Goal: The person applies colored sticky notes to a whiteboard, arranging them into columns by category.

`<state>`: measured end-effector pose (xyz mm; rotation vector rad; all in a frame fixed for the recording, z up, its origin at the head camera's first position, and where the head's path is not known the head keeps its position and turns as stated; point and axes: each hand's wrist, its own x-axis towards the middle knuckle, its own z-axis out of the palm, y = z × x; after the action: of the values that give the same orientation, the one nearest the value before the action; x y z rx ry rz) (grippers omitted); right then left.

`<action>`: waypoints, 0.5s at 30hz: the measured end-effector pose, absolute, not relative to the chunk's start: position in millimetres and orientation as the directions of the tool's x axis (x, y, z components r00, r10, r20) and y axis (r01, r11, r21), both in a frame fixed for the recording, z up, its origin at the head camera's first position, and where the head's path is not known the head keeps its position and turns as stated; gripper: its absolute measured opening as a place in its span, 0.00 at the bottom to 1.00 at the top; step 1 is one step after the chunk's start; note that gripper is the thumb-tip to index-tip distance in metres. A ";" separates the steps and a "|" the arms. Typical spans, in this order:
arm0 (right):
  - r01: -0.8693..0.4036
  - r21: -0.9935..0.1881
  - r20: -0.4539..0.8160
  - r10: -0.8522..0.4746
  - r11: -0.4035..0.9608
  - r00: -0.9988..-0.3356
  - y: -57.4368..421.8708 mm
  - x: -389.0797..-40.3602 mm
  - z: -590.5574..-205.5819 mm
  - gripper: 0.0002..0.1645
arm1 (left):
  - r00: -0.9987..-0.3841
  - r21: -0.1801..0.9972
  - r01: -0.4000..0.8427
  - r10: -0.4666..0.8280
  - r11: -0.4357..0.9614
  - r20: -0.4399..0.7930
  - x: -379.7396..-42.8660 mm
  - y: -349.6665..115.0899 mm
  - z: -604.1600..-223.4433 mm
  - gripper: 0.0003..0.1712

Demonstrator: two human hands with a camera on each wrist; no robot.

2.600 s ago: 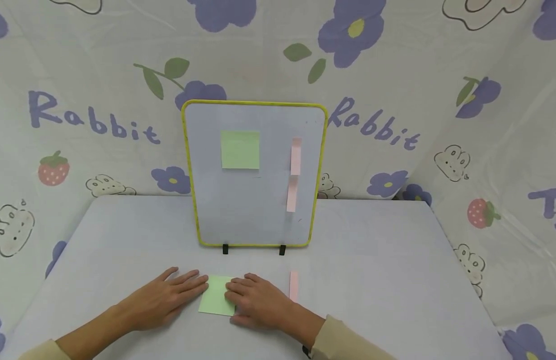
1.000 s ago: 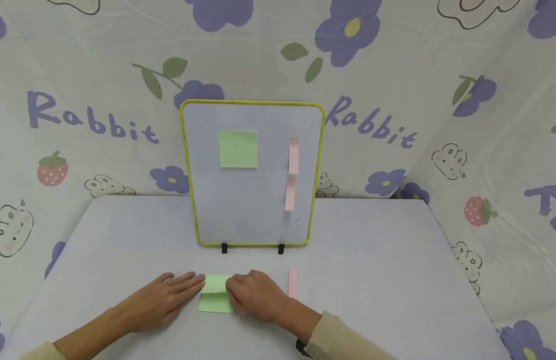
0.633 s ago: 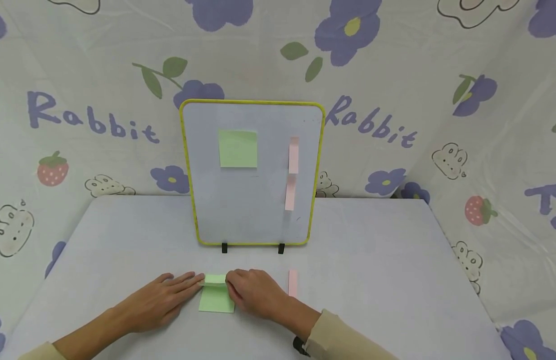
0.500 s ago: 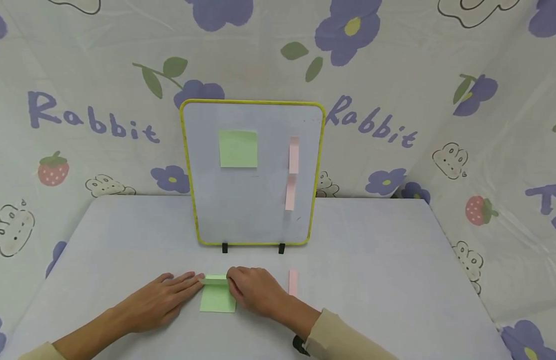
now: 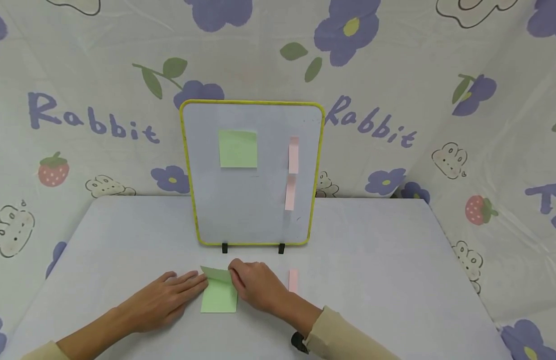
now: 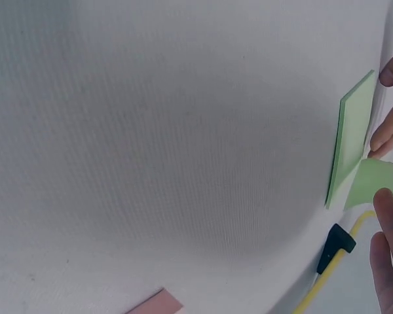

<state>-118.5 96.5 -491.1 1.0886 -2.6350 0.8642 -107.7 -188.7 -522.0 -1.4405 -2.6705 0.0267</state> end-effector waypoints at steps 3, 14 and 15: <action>-0.666 -0.473 0.333 -0.583 0.577 -0.741 98.1 -119.9 -488.1 0.03 | -0.559 -0.055 0.825 0.827 0.562 0.061 -107.6 -186.6 -520.5 0.29; -0.636 -0.550 0.346 -0.546 0.540 -0.763 101.2 -126.5 -480.0 0.05 | -0.571 -0.016 0.821 0.821 0.571 0.002 -107.9 -180.8 -516.8 0.27; -0.639 -0.554 0.350 -0.546 0.534 -0.761 101.6 -126.9 -479.7 0.05 | -0.570 -0.013 0.822 0.822 0.570 0.004 -108.0 -180.5 -516.9 0.27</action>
<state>-126.9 101.6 -479.7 1.0221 -2.6319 1.0346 -108.0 -180.5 -516.9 -1.4529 -2.7749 0.0152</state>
